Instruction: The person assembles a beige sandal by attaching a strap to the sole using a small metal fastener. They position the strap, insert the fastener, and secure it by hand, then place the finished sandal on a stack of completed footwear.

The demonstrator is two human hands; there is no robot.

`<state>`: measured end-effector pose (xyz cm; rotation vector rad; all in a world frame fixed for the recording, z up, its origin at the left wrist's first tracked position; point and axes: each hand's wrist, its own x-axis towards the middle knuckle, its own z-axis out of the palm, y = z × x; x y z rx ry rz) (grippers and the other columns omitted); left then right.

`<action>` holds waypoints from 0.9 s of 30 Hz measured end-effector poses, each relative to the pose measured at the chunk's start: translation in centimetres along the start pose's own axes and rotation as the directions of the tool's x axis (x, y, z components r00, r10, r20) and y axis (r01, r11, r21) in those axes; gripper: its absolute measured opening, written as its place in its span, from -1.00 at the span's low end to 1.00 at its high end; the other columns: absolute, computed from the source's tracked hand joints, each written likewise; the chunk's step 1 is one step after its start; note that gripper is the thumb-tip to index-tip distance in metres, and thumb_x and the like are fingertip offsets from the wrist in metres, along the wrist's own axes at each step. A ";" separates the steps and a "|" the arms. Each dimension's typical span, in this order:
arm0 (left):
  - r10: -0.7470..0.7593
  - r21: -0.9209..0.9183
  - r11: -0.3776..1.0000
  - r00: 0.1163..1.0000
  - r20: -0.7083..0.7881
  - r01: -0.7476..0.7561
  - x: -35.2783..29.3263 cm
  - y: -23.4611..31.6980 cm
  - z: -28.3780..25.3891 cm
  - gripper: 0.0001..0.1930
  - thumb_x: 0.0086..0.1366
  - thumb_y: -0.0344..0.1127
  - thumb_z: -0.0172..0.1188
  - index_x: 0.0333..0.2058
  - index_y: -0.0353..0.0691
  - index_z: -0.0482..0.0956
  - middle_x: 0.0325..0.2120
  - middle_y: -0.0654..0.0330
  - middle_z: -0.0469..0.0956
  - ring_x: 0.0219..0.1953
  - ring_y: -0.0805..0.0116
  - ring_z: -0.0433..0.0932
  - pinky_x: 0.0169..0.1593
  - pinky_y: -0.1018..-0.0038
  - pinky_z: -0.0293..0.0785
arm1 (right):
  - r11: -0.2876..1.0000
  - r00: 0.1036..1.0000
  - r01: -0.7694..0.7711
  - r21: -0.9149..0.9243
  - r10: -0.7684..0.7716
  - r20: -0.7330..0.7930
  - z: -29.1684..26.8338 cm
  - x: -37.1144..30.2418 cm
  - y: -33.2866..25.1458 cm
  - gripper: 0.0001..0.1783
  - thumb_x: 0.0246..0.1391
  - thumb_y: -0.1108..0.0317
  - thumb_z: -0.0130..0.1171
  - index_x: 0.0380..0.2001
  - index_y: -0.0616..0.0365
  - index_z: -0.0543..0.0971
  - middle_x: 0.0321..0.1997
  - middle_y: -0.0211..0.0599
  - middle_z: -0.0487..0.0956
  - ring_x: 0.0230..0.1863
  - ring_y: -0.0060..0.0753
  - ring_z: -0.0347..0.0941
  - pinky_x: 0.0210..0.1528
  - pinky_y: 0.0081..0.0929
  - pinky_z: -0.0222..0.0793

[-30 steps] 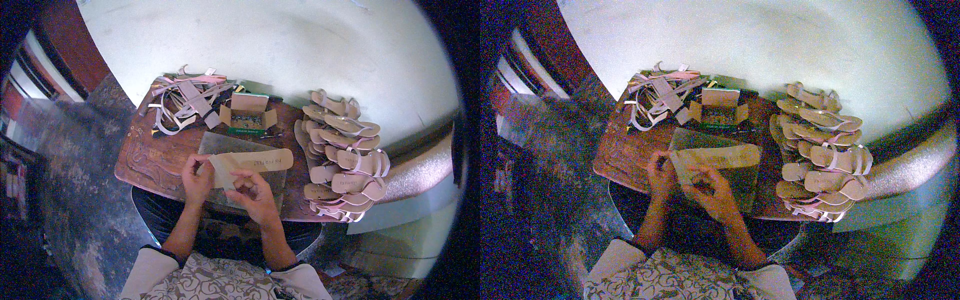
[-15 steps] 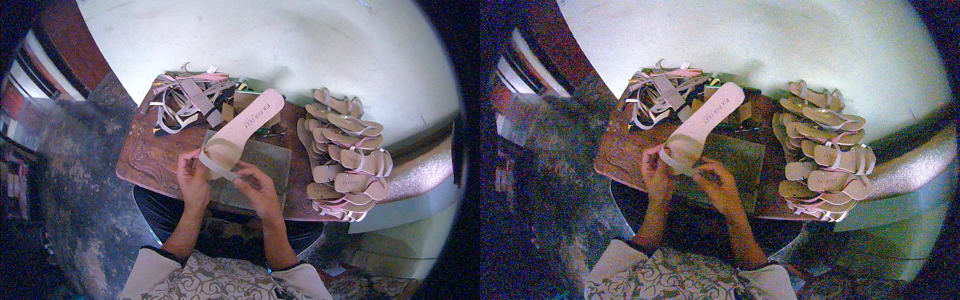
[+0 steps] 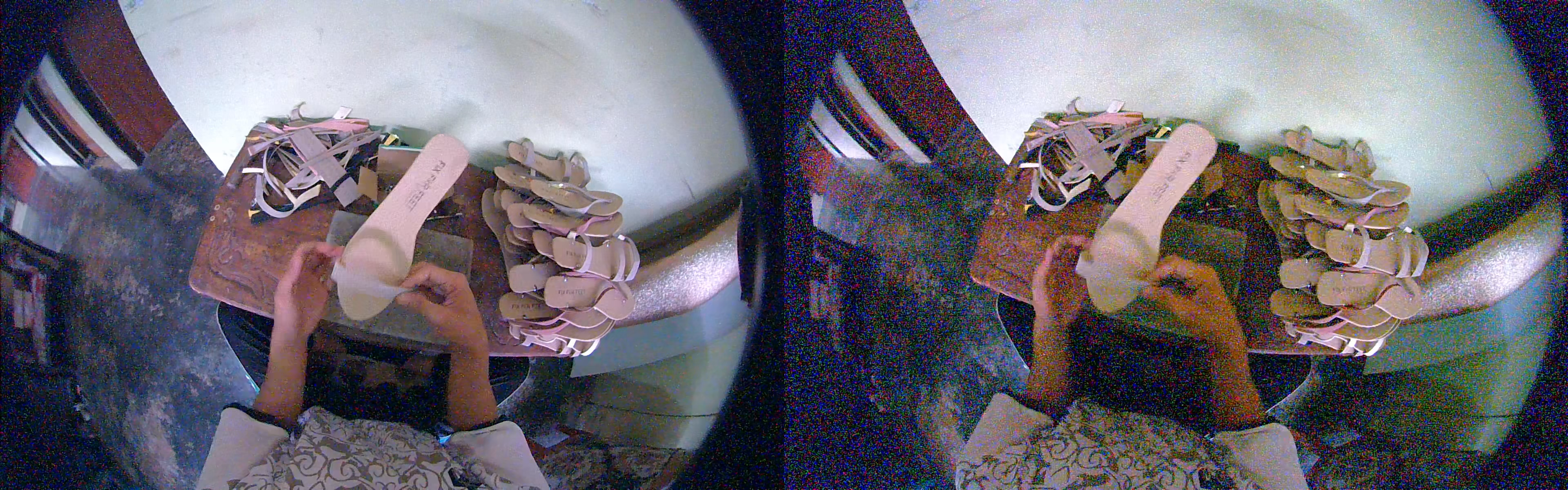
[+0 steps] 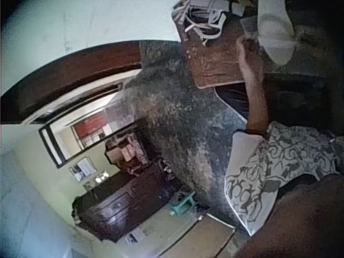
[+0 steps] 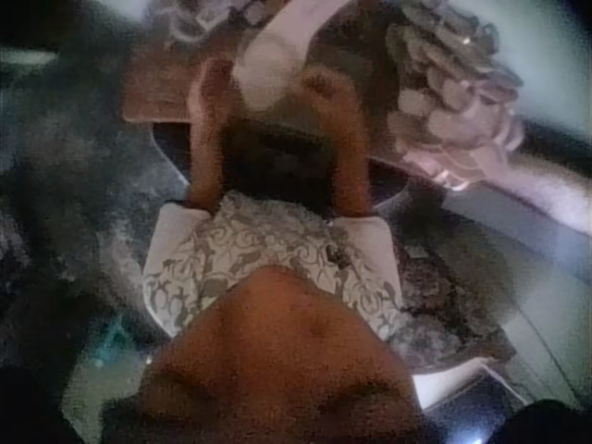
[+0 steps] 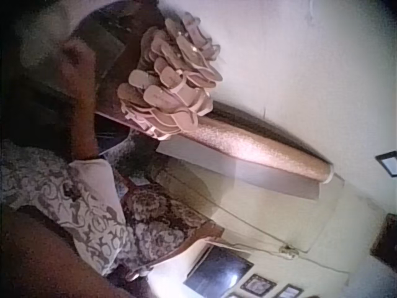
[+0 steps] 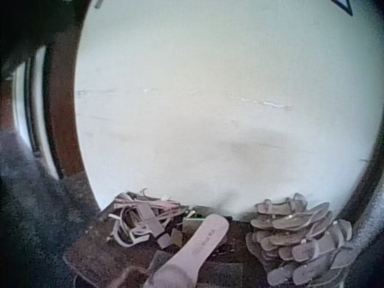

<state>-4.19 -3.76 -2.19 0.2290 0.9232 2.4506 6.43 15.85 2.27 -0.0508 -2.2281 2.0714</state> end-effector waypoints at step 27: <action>0.325 0.540 0.830 0.908 -0.264 -0.140 -1.7 -1.6 3.8 -0.80 0.21 -0.38 0.15 -0.20 -0.33 0.51 -0.30 0.21 0.56 -0.28 0.48 0.50 -0.17 0.55 0.41 | 0.856 0.941 0.140 -0.497 -0.272 -0.203 2.4 -0.9 -0.2 -0.50 -0.21 0.60 0.18 -0.08 0.10 0.51 0.00 -0.19 0.45 0.02 -0.22 0.38 0.03 -0.39 0.32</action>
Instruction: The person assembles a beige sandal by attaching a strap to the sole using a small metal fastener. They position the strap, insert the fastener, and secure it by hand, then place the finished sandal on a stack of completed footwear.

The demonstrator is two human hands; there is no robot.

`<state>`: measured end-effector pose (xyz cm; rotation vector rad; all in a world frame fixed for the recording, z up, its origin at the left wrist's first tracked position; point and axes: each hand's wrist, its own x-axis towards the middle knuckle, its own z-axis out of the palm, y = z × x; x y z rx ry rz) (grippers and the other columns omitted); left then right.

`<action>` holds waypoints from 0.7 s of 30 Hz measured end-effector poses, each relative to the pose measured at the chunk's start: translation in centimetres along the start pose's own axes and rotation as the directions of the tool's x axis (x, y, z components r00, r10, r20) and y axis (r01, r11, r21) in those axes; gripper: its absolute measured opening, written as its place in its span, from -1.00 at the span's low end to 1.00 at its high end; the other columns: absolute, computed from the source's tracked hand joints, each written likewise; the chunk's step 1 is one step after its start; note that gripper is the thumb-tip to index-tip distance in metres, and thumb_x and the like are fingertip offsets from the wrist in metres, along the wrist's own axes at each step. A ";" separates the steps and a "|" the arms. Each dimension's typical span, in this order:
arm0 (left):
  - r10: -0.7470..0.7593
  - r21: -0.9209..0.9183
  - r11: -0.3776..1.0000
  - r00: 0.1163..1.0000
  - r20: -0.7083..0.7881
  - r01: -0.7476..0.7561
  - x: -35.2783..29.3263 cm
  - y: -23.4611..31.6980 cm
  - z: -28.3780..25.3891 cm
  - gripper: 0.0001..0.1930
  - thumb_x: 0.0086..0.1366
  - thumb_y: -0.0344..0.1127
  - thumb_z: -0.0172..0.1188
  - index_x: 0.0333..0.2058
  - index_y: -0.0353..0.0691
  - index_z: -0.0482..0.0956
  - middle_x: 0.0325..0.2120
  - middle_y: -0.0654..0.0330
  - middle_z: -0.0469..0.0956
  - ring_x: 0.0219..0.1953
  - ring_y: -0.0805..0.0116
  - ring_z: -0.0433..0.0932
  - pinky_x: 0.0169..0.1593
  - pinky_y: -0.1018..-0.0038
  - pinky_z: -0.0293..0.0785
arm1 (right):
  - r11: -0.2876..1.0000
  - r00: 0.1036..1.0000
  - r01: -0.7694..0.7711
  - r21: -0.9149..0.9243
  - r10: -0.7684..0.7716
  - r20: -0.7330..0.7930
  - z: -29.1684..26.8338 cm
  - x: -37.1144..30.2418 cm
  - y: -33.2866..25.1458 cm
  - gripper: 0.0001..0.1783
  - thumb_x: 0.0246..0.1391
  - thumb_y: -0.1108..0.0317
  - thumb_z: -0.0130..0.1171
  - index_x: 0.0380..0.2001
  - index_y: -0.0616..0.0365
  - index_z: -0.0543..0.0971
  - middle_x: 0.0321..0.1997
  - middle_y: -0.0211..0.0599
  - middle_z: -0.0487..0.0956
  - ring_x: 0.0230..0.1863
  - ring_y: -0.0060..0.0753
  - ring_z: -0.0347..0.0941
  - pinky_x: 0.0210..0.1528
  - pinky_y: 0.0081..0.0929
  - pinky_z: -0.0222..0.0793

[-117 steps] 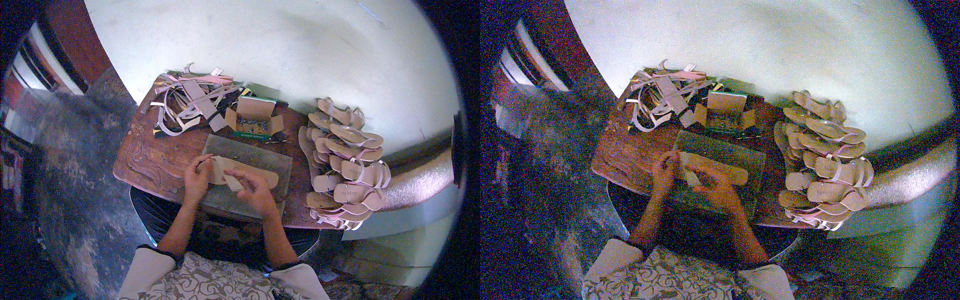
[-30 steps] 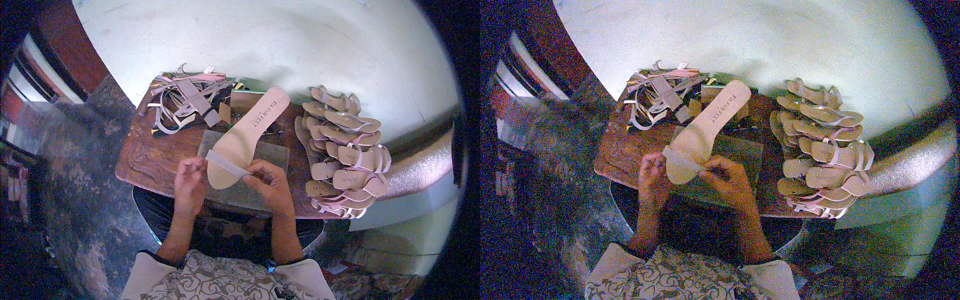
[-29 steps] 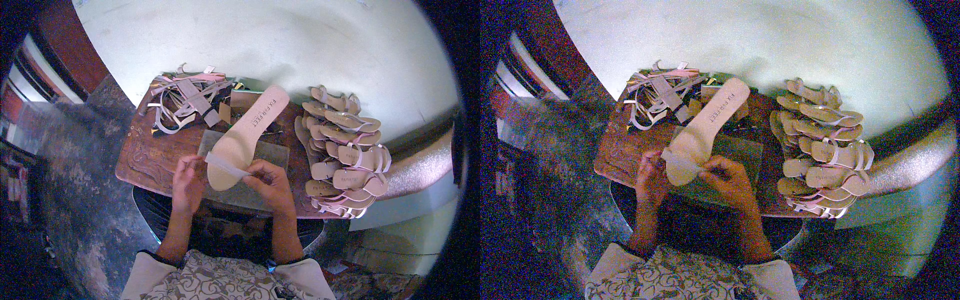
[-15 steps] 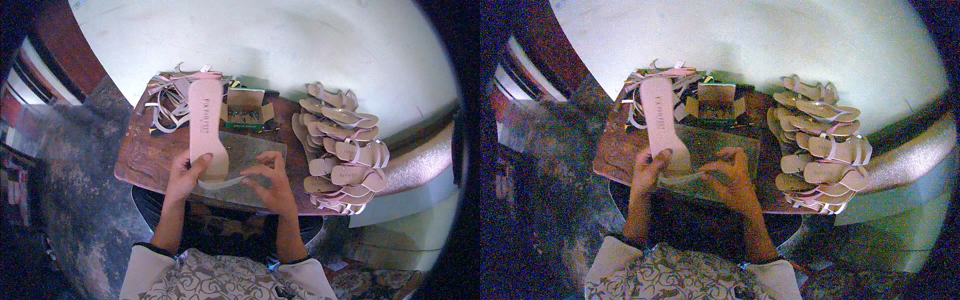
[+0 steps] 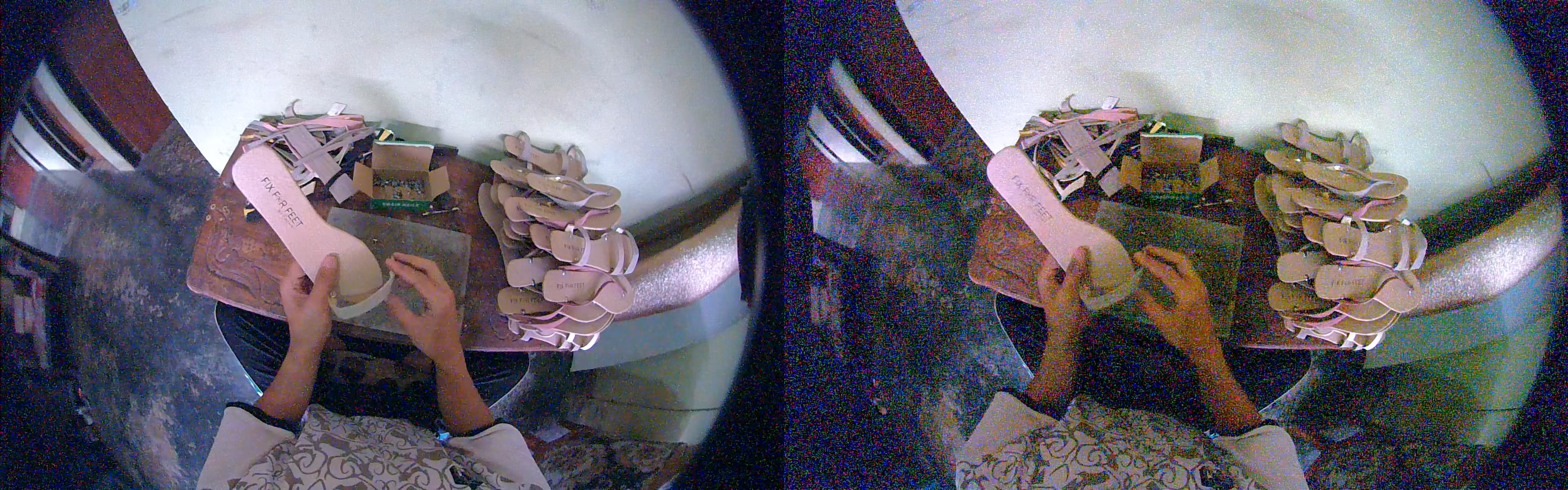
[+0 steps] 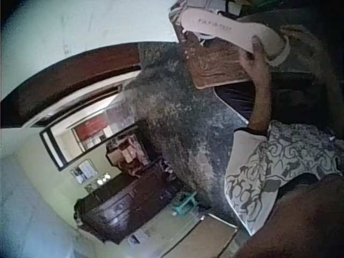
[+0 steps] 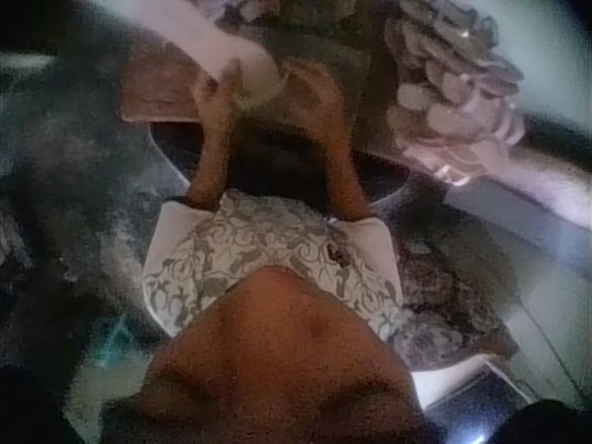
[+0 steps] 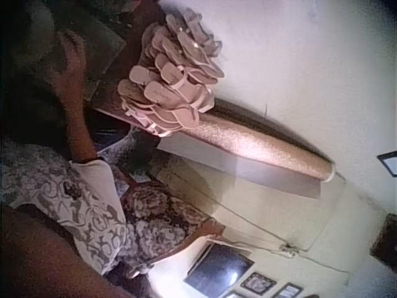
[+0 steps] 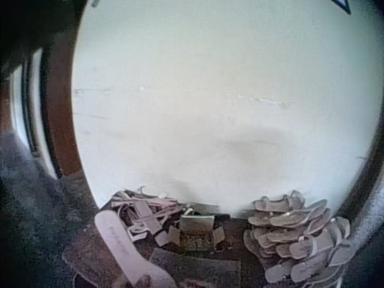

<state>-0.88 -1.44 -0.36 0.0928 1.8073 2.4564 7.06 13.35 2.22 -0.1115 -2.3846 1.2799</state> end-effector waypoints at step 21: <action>-0.053 0.106 0.994 0.960 0.276 0.025 -0.9 0.6 -0.8 -0.73 0.15 -0.44 0.19 -0.16 -0.39 0.46 -0.26 0.13 0.55 -0.22 0.40 0.52 -0.12 0.48 0.44 | 0.888 0.962 -0.236 0.394 0.269 -0.032 1.1 -0.5 2.8 -0.74 -0.02 0.59 0.09 -0.19 0.23 0.50 -0.16 -0.23 0.53 -0.11 -0.38 0.47 -0.02 -0.45 0.37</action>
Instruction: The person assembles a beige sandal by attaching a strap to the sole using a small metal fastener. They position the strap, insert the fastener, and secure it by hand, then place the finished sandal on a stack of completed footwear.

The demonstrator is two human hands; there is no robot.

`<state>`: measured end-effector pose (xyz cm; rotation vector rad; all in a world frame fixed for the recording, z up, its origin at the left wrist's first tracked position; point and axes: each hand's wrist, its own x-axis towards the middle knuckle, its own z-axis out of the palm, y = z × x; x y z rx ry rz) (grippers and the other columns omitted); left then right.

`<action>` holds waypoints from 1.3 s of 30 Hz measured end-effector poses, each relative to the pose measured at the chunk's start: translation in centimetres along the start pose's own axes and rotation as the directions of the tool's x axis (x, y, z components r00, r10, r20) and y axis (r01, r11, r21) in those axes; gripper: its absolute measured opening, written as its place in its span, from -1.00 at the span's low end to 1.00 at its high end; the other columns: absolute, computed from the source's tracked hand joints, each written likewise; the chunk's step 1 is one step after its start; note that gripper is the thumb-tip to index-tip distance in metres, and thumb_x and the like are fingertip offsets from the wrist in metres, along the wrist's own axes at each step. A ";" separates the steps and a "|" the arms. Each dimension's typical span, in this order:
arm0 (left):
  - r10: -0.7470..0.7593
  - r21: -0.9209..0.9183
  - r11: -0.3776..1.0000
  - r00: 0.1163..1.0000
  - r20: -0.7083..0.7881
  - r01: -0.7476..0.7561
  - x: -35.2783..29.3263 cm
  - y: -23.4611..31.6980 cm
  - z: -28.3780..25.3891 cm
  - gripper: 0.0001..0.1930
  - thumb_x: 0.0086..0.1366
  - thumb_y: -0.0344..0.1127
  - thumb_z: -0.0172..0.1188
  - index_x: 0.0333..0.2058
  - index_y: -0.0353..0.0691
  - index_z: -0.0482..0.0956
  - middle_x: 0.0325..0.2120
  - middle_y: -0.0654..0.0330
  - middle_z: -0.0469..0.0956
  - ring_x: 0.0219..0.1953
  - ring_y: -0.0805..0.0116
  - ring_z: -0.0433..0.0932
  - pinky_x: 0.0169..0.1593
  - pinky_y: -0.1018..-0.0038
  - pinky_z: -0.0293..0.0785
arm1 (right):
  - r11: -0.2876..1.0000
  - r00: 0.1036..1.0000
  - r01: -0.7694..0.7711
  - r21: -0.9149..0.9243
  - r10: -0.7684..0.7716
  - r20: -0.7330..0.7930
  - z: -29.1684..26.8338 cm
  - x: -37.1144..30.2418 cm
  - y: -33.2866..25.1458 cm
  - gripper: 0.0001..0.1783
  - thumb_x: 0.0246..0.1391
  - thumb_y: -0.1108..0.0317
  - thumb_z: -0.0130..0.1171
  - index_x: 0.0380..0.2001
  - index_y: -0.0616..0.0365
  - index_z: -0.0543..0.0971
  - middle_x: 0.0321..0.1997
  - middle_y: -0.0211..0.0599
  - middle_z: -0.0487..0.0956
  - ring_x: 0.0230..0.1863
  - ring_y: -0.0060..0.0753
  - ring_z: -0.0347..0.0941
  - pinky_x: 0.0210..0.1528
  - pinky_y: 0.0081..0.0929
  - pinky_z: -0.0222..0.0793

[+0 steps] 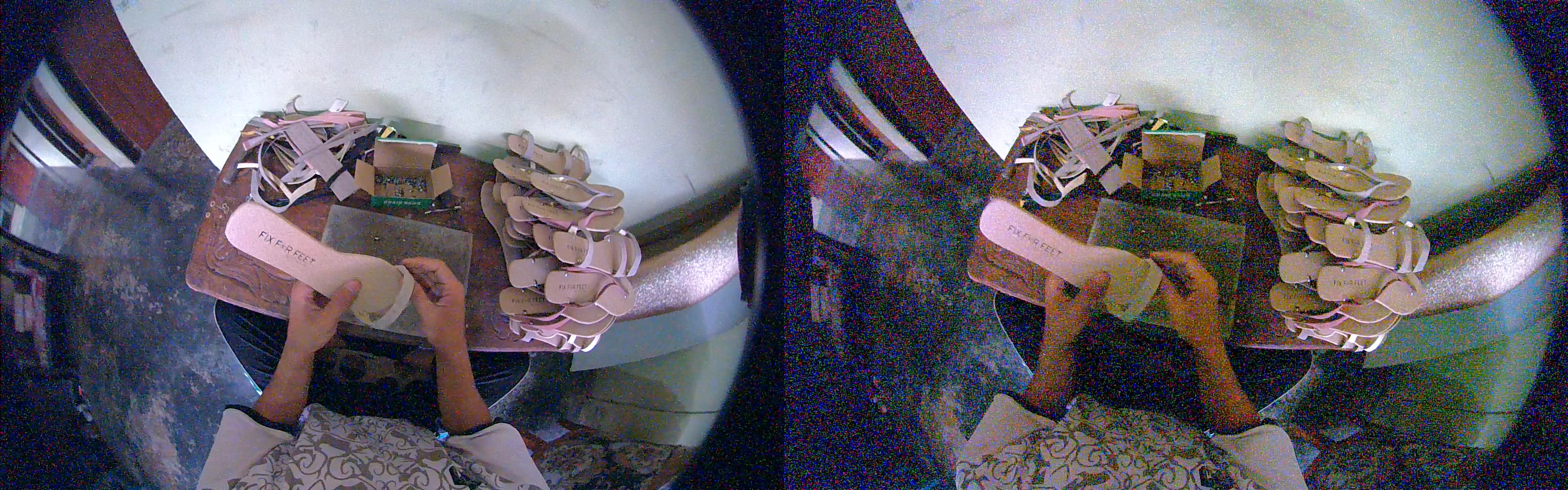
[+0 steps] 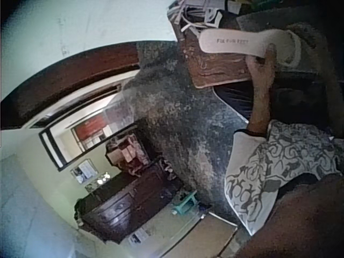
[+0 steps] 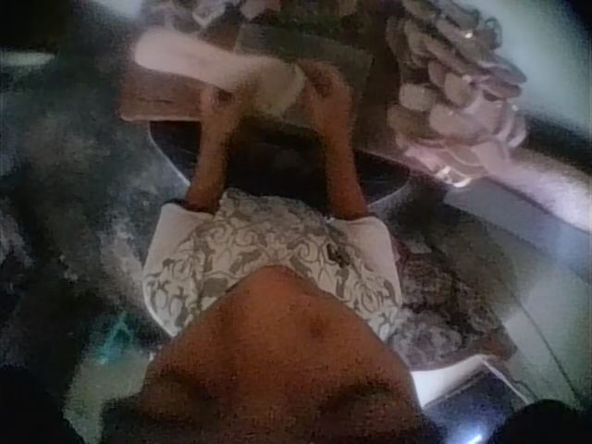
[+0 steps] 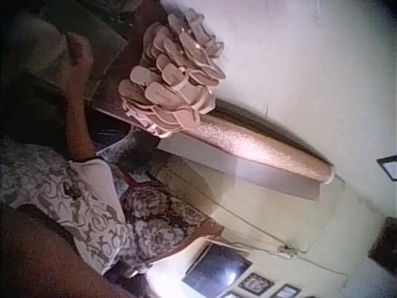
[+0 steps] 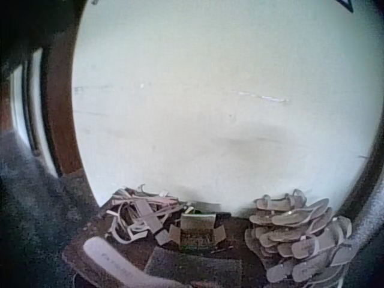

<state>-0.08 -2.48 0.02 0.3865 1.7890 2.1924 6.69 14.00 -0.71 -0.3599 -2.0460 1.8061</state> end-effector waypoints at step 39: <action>-0.243 0.030 0.970 0.969 0.038 0.242 7.1 -5.7 -4.1 -0.75 0.16 -0.44 0.18 -0.17 -0.34 0.49 -0.27 0.17 0.55 -0.21 0.38 0.52 -0.12 0.47 0.45 | 0.722 0.965 0.237 -0.650 -0.097 0.244 2.5 8.7 7.8 -0.80 -0.14 0.47 0.19 -0.35 0.21 0.53 -0.39 -0.11 0.46 -0.34 -0.03 0.42 -0.26 -0.28 0.38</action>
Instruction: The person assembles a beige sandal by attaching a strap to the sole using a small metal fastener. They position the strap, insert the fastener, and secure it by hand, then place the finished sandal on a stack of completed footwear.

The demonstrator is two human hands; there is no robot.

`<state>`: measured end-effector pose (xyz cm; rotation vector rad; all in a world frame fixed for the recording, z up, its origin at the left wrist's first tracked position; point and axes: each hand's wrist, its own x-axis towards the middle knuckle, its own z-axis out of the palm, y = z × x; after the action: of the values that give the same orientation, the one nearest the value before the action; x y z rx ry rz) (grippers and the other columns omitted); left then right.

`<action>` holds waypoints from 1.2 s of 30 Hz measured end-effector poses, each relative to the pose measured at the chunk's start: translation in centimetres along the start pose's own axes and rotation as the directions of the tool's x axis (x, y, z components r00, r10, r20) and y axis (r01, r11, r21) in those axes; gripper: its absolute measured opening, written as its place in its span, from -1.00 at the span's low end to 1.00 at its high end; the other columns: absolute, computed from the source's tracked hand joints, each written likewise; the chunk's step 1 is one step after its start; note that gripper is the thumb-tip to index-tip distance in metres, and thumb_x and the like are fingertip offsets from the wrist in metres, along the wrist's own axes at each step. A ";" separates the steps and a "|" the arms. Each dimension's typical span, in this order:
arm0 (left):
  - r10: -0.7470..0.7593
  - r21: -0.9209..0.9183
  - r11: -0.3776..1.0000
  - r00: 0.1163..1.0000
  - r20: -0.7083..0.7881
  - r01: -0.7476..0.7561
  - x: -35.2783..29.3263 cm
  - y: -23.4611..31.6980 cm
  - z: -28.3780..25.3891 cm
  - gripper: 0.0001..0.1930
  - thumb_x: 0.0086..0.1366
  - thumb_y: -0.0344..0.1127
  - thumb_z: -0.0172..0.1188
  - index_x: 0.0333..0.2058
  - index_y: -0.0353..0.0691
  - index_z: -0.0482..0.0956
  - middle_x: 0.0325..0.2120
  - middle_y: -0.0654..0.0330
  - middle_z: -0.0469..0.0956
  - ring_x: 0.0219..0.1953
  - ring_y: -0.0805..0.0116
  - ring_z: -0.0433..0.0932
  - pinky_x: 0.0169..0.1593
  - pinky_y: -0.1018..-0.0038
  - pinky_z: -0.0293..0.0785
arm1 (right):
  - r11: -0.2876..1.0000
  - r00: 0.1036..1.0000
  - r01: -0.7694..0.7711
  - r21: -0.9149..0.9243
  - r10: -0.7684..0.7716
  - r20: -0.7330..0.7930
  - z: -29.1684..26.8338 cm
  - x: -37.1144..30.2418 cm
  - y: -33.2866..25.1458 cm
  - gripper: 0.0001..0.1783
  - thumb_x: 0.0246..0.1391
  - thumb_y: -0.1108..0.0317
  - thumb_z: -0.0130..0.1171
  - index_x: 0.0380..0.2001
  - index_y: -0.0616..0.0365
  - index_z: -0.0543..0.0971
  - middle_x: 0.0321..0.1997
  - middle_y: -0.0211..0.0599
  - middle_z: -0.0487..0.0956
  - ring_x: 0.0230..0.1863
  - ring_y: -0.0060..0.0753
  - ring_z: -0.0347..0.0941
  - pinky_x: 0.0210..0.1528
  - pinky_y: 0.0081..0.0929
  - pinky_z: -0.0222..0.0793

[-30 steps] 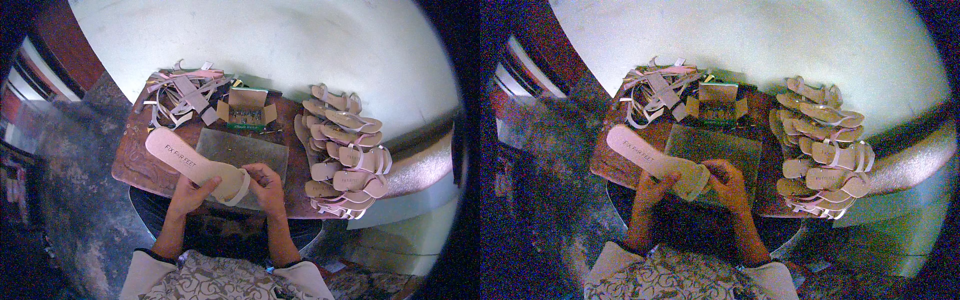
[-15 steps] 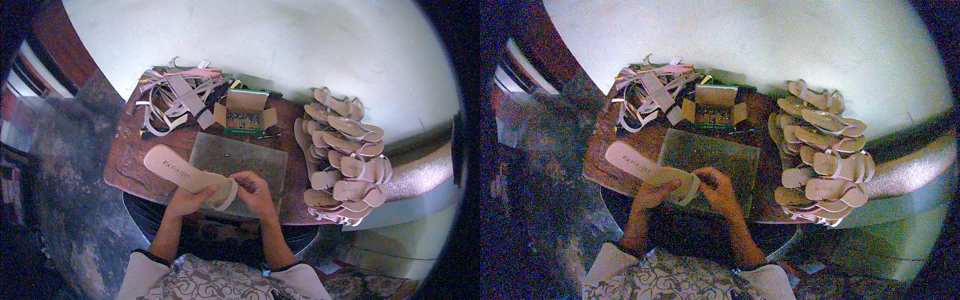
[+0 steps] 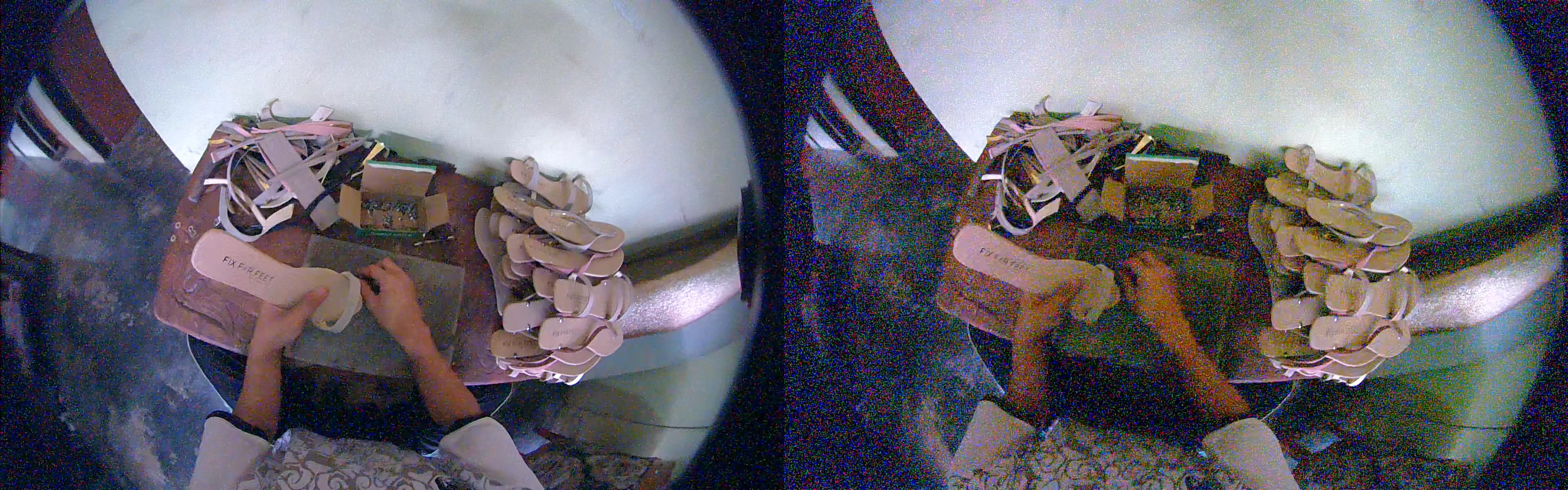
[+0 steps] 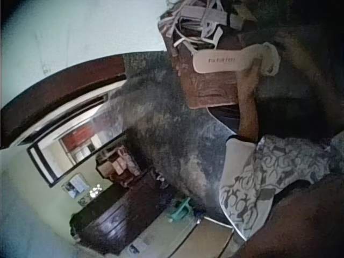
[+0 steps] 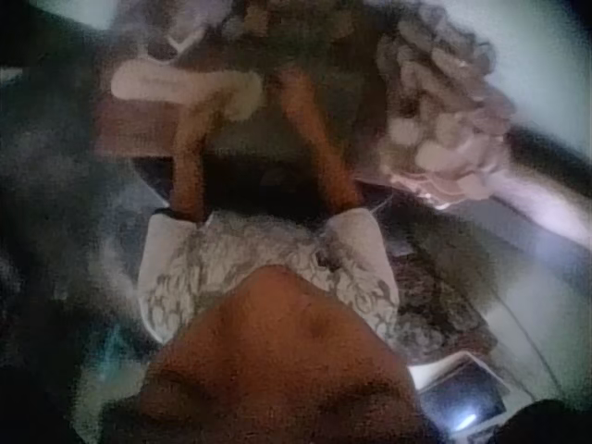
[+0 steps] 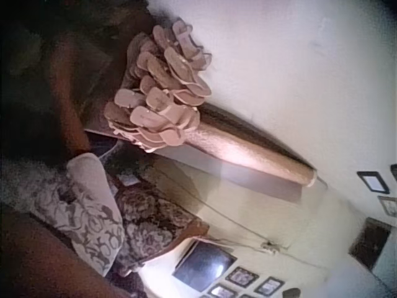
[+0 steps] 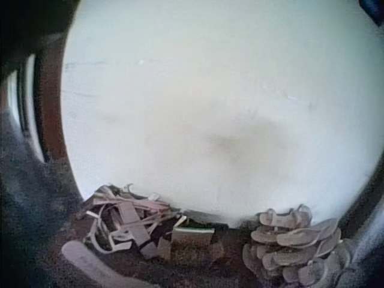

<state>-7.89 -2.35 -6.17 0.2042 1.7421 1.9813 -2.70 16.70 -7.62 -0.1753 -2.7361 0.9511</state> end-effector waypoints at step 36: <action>-0.038 -0.069 0.997 0.999 0.002 0.038 3.3 -2.7 0.0 -0.72 0.15 -0.43 0.20 -0.15 -0.35 0.43 -0.29 0.17 0.54 -0.25 0.42 0.50 -0.17 0.49 0.45 | 0.982 0.954 -0.068 -0.179 0.116 0.275 -4.5 10.9 4.4 -0.83 -0.20 0.35 0.22 -0.45 0.14 0.59 -0.34 -0.02 0.52 -0.22 0.03 0.44 -0.11 -0.19 0.34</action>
<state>-10.08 -0.69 -9.50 0.1477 1.6621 2.0102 -11.87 24.89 -5.00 -0.2128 -3.1009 0.8241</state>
